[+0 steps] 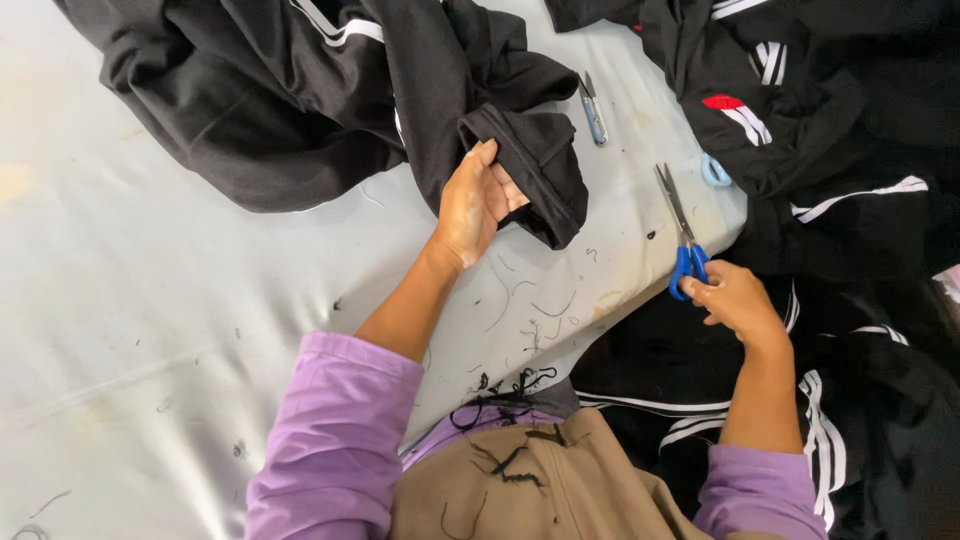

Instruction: The person uses a seam ripper to cut threads on the cuff of a black track pant. They then use scissors to trim the fabric around the cuff area.

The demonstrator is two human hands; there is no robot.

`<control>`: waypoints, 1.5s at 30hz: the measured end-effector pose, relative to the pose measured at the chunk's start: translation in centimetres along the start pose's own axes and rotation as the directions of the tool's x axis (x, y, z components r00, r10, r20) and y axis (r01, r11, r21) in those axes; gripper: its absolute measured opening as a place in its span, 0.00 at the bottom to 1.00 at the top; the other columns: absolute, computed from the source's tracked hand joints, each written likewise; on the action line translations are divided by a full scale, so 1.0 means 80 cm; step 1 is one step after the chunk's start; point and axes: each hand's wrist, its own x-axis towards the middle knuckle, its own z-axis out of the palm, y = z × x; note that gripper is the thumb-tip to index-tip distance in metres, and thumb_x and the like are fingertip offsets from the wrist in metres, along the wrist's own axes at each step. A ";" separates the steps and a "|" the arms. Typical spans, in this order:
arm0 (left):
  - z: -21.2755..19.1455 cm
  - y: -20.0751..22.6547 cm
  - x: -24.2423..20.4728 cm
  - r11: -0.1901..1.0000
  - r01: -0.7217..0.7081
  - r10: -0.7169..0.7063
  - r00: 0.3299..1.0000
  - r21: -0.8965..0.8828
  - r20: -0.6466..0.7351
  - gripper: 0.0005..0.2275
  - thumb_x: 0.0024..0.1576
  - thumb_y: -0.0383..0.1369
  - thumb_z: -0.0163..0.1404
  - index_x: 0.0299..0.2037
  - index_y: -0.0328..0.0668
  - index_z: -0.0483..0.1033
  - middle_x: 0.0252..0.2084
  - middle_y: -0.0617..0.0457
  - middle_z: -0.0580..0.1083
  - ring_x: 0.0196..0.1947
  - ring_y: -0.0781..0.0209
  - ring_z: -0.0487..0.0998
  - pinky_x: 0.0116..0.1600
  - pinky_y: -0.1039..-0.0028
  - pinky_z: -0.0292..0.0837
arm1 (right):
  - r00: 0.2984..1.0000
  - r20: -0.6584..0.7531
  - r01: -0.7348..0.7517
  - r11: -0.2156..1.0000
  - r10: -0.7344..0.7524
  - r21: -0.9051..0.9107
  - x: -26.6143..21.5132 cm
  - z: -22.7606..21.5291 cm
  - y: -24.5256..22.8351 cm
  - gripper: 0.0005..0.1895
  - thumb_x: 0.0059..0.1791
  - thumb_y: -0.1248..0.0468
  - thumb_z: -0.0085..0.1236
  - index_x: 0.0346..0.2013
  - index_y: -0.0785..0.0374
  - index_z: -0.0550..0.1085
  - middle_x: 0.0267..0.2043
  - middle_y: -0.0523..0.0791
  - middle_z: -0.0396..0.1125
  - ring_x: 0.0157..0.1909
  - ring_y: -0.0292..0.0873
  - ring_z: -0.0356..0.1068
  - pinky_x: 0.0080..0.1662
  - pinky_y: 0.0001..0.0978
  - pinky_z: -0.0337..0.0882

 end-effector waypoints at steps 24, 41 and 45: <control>0.093 0.047 -0.043 0.998 0.059 -0.059 0.998 -0.031 -0.001 0.17 0.65 0.49 0.46 0.57 0.52 0.68 0.45 0.30 0.78 0.45 0.37 0.83 0.53 0.48 0.79 | 0.616 -0.470 0.562 0.771 -0.632 -0.301 -0.062 0.119 -0.006 0.28 0.36 0.48 0.81 0.40 0.57 0.75 0.31 0.38 0.71 0.32 0.38 0.73 0.37 0.28 0.74; 0.072 0.049 -0.035 0.991 0.107 -0.109 0.994 -0.081 -0.021 0.20 0.63 0.54 0.45 0.60 0.60 0.60 0.47 0.25 0.77 0.45 0.36 0.82 0.54 0.48 0.78 | 0.496 -0.425 0.649 0.648 -0.757 -0.398 -0.047 0.104 -0.030 0.29 0.38 0.46 0.80 0.43 0.57 0.76 0.32 0.36 0.71 0.32 0.38 0.73 0.36 0.29 0.74; 0.071 0.047 -0.032 0.989 0.114 -0.116 0.993 -0.091 -0.020 0.20 0.63 0.53 0.45 0.60 0.59 0.61 0.48 0.25 0.76 0.46 0.36 0.82 0.54 0.48 0.78 | 0.508 -0.440 0.612 0.670 -0.740 -0.420 -0.044 0.105 -0.021 0.28 0.38 0.47 0.80 0.42 0.57 0.76 0.31 0.37 0.70 0.32 0.39 0.73 0.37 0.30 0.74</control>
